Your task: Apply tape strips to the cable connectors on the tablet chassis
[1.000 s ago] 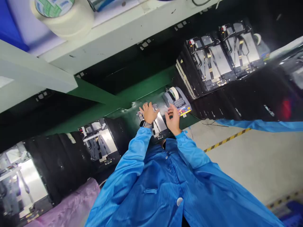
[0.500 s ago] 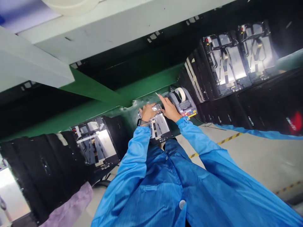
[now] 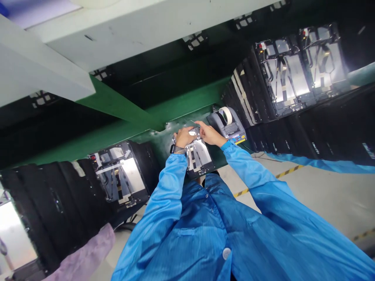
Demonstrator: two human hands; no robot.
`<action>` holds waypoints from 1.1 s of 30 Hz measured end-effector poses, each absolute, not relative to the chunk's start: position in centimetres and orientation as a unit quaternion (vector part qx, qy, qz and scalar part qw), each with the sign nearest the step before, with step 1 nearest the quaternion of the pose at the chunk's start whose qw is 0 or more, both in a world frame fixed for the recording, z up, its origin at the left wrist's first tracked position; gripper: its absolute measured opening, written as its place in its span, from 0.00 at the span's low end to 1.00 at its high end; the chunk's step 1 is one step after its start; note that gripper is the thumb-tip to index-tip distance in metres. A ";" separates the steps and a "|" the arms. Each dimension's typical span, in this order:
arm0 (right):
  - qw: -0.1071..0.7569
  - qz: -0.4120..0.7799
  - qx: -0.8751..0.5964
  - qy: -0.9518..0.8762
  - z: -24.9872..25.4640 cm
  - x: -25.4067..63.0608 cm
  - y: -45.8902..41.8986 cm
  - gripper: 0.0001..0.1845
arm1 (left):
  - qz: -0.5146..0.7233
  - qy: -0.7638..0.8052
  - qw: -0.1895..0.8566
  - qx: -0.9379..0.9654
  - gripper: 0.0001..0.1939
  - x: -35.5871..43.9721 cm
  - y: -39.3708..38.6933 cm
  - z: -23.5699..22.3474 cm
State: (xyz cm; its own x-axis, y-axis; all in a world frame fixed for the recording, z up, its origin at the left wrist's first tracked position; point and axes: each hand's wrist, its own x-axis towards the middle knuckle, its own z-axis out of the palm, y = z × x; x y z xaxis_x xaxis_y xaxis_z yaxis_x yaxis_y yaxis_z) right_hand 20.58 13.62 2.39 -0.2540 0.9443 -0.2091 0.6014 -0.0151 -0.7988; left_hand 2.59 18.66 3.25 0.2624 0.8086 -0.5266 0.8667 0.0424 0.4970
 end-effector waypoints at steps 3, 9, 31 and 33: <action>0.188 0.401 -0.582 -0.683 2.4 20.2 13.8 0.45 | -0.023 0.604 0.391 0.694 0.30 2.4 18.6 3.0; 0.117 0.354 -0.604 -0.705 3.1 19.8 14.0 0.47 | -0.041 0.596 0.388 0.702 0.31 2.4 18.7 3.2; 0.328 0.321 -0.704 -0.542 0.5 17.5 8.6 0.49 | 0.265 0.610 0.394 0.634 0.21 -2.0 18.0 2.9; 0.342 0.334 -0.697 -0.534 0.0 17.0 8.3 0.52 | 0.313 0.646 0.384 0.580 0.19 -4.1 17.3 2.4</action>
State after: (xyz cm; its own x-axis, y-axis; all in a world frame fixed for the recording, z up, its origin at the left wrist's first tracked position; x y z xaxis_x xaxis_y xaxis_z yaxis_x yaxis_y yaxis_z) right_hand 17.00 8.27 0.03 0.2062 0.9734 -0.0996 0.5166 -0.1947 -0.8338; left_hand -4.13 17.27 2.43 -0.0315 0.9907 -0.1325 0.5095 0.1300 0.8506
